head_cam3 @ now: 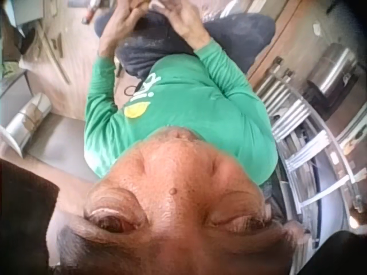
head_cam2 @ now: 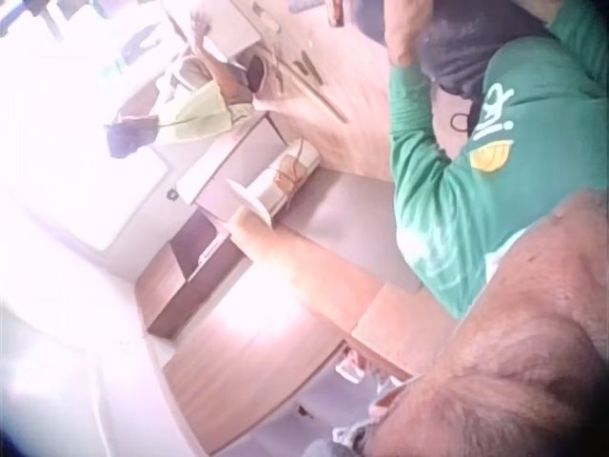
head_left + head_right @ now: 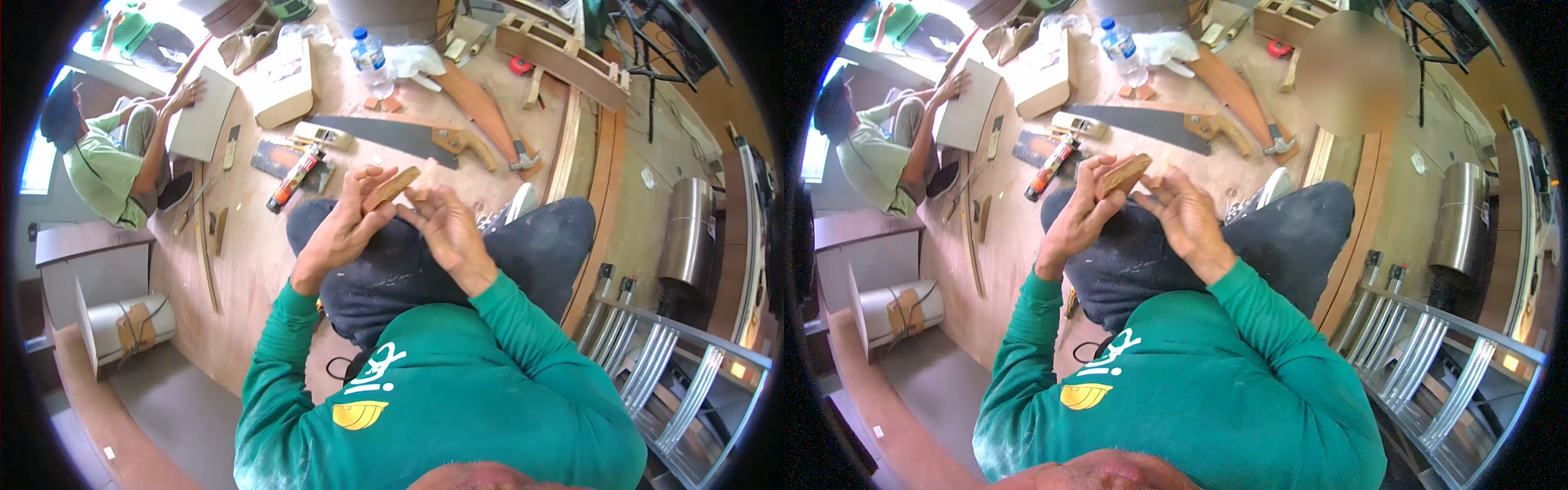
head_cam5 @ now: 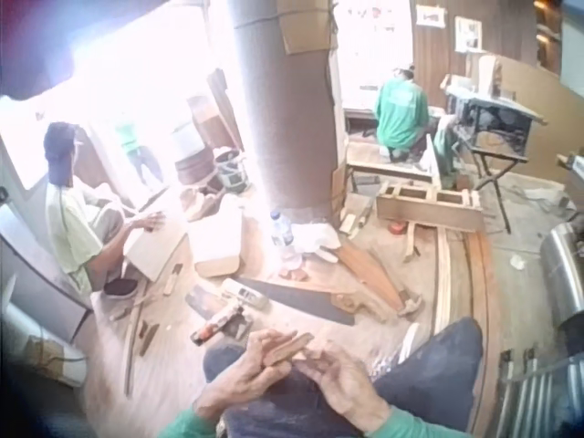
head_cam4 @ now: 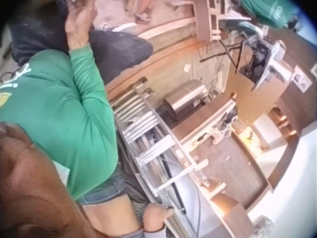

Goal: The person applies a substance from a tube to a wooden block, smears it with their finger, and then fits the block against a corner of a wooden structure while marking it with a pencil.

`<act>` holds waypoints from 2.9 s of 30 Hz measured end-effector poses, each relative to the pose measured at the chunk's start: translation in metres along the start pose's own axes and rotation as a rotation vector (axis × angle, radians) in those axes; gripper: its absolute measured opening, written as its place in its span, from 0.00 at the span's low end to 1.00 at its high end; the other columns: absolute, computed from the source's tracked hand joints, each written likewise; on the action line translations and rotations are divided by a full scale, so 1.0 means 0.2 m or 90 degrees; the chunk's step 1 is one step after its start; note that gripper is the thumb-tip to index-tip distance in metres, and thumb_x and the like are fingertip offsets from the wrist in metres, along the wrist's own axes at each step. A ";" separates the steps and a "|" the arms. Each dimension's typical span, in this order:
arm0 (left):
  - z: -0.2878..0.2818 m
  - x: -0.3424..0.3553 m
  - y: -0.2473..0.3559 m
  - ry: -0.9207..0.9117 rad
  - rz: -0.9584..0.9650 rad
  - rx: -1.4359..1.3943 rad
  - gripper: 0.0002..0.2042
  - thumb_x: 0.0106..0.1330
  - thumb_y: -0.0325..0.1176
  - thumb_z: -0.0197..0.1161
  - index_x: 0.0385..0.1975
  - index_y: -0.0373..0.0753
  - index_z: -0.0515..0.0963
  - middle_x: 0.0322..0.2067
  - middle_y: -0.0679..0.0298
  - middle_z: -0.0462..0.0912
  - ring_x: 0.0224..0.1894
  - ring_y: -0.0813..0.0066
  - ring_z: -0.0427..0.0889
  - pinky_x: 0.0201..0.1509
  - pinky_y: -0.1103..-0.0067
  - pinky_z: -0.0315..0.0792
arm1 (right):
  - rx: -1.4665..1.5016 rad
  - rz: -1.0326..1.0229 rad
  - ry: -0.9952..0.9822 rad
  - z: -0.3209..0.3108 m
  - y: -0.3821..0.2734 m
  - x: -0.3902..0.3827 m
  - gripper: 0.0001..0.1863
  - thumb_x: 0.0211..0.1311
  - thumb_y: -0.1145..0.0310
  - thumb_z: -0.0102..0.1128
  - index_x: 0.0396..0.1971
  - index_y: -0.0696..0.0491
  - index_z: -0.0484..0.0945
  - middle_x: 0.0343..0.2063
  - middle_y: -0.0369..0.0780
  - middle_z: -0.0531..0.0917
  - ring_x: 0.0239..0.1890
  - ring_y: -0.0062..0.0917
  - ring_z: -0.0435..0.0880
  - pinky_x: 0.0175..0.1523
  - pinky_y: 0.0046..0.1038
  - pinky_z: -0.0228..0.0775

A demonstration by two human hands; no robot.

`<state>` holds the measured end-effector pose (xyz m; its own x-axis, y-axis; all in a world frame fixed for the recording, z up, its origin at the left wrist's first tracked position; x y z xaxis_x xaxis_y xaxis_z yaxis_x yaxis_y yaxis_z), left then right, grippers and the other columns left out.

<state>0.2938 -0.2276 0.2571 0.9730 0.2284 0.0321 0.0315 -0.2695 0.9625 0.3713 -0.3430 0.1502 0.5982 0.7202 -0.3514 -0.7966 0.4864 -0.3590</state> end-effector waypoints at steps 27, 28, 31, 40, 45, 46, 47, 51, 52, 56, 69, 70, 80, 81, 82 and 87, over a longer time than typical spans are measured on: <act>-0.21 -0.25 0.01 0.313 0.069 -0.070 0.20 0.84 0.52 0.50 0.48 0.39 0.70 0.43 0.66 0.66 0.46 0.76 0.66 0.55 0.79 0.64 | -0.635 -0.164 -0.154 0.61 -0.36 -0.32 0.35 0.67 0.80 0.70 0.70 0.60 0.64 0.43 0.41 0.86 0.45 0.20 0.86 0.52 0.22 0.77; -0.21 -0.25 0.04 0.290 0.085 -0.074 0.18 0.85 0.51 0.50 0.47 0.39 0.70 0.42 0.67 0.65 0.45 0.76 0.66 0.55 0.80 0.63 | -0.659 -0.162 -0.166 0.63 -0.35 -0.33 0.35 0.67 0.80 0.71 0.71 0.59 0.64 0.43 0.41 0.87 0.45 0.19 0.86 0.52 0.23 0.77; -0.18 -0.28 0.05 0.249 0.084 -0.066 0.18 0.84 0.51 0.53 0.46 0.39 0.70 0.41 0.67 0.65 0.44 0.76 0.65 0.55 0.79 0.62 | -0.737 -0.169 -0.197 0.71 -0.31 -0.33 0.36 0.65 0.80 0.72 0.71 0.59 0.66 0.42 0.39 0.88 0.45 0.19 0.86 0.52 0.24 0.77; -0.11 -0.34 0.15 0.313 0.113 0.111 0.44 0.53 0.75 0.72 0.48 0.38 0.67 0.41 0.61 0.65 0.44 0.67 0.63 0.54 0.68 0.60 | -0.850 -0.148 -0.185 0.74 -0.30 -0.41 0.38 0.62 0.78 0.75 0.70 0.59 0.67 0.40 0.36 0.89 0.46 0.18 0.86 0.52 0.26 0.75; -0.08 -0.32 0.16 0.313 0.096 0.164 0.42 0.55 0.74 0.71 0.47 0.39 0.67 0.40 0.61 0.65 0.44 0.65 0.63 0.54 0.67 0.60 | -0.864 -0.137 -0.186 0.70 -0.29 -0.41 0.39 0.61 0.78 0.76 0.71 0.58 0.68 0.40 0.36 0.90 0.46 0.19 0.86 0.53 0.26 0.76; -0.08 -0.31 0.16 0.313 0.094 0.160 0.41 0.56 0.74 0.71 0.46 0.39 0.67 0.40 0.61 0.66 0.44 0.65 0.64 0.54 0.66 0.60 | -0.877 -0.148 -0.187 0.71 -0.30 -0.41 0.39 0.61 0.77 0.76 0.71 0.58 0.68 0.40 0.37 0.90 0.46 0.19 0.86 0.53 0.26 0.76; -0.08 -0.31 0.16 0.318 0.094 0.155 0.41 0.57 0.73 0.71 0.46 0.39 0.67 0.40 0.61 0.66 0.44 0.65 0.63 0.53 0.66 0.60 | -0.889 -0.158 -0.190 0.71 -0.31 -0.41 0.39 0.62 0.77 0.76 0.71 0.58 0.68 0.40 0.37 0.90 0.46 0.20 0.87 0.53 0.26 0.76; -0.07 -0.30 0.14 0.341 0.102 0.142 0.38 0.59 0.72 0.71 0.45 0.40 0.67 0.39 0.60 0.65 0.43 0.64 0.63 0.52 0.66 0.59 | -0.903 -0.148 -0.194 0.71 -0.31 -0.39 0.39 0.62 0.76 0.77 0.71 0.58 0.68 0.40 0.37 0.90 0.45 0.20 0.87 0.53 0.26 0.77; -0.07 -0.30 0.13 0.345 0.105 0.141 0.38 0.59 0.72 0.71 0.44 0.40 0.67 0.39 0.61 0.65 0.42 0.64 0.63 0.51 0.65 0.59 | -0.902 -0.146 -0.194 0.71 -0.31 -0.39 0.39 0.62 0.76 0.77 0.71 0.58 0.68 0.40 0.37 0.90 0.45 0.20 0.87 0.53 0.26 0.77; -0.07 -0.29 0.13 0.345 0.100 0.140 0.37 0.60 0.70 0.71 0.44 0.40 0.67 0.38 0.60 0.65 0.41 0.64 0.62 0.51 0.65 0.58 | -0.906 -0.144 -0.190 0.70 -0.31 -0.39 0.38 0.62 0.76 0.77 0.71 0.59 0.68 0.41 0.37 0.90 0.46 0.20 0.87 0.52 0.26 0.77; -0.06 -0.27 0.15 0.338 0.119 0.167 0.33 0.64 0.66 0.70 0.44 0.40 0.68 0.39 0.62 0.66 0.42 0.69 0.64 0.52 0.69 0.60 | -0.922 -0.145 -0.201 0.70 -0.30 -0.36 0.36 0.63 0.76 0.77 0.69 0.59 0.70 0.40 0.38 0.90 0.46 0.20 0.87 0.51 0.25 0.78; -0.06 -0.27 0.15 0.338 0.121 0.167 0.33 0.64 0.66 0.70 0.44 0.40 0.68 0.39 0.63 0.66 0.42 0.69 0.64 0.52 0.69 0.60 | -0.924 -0.145 -0.202 0.70 -0.30 -0.36 0.36 0.63 0.76 0.77 0.69 0.59 0.70 0.40 0.38 0.90 0.46 0.20 0.87 0.51 0.25 0.78; -0.06 -0.27 0.19 0.353 0.137 0.133 0.34 0.62 0.61 0.73 0.61 0.44 0.76 0.41 0.65 0.70 0.45 0.68 0.67 0.55 0.70 0.60 | -0.924 -0.119 -0.207 0.68 -0.31 -0.34 0.35 0.63 0.77 0.75 0.69 0.60 0.70 0.39 0.39 0.90 0.45 0.20 0.88 0.51 0.25 0.79; -0.06 -0.27 0.18 0.355 0.139 0.121 0.33 0.62 0.60 0.73 0.62 0.47 0.77 0.41 0.65 0.71 0.46 0.67 0.68 0.58 0.68 0.59 | -0.923 -0.118 -0.207 0.69 -0.31 -0.34 0.35 0.63 0.78 0.75 0.69 0.60 0.70 0.39 0.39 0.90 0.44 0.20 0.88 0.51 0.25 0.79; -0.07 -0.27 0.18 0.356 0.141 0.109 0.32 0.62 0.59 0.74 0.64 0.50 0.78 0.40 0.66 0.73 0.47 0.65 0.69 0.61 0.66 0.58 | -0.921 -0.118 -0.206 0.69 -0.31 -0.34 0.35 0.63 0.78 0.75 0.69 0.60 0.70 0.39 0.39 0.90 0.44 0.20 0.88 0.51 0.26 0.79; -0.08 -0.25 0.22 0.308 0.176 0.017 0.29 0.61 0.45 0.78 0.63 0.48 0.80 0.41 0.66 0.76 0.46 0.69 0.75 0.54 0.71 0.68 | -0.921 -0.127 -0.203 0.68 -0.31 -0.34 0.36 0.62 0.78 0.75 0.69 0.59 0.70 0.39 0.39 0.90 0.44 0.20 0.87 0.50 0.25 0.79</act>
<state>0.2424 -0.2357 0.3012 0.7299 0.5475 0.4092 -0.1987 -0.4029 0.8934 0.3680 -0.3539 0.3131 0.4880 0.8705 -0.0638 0.1821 -0.1730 -0.9679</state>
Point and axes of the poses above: each hand's wrist, its own x-axis towards the middle knuckle, its own z-axis out of the palm, y = z × x, the point moved 10 cm from there along x, towards the middle knuckle
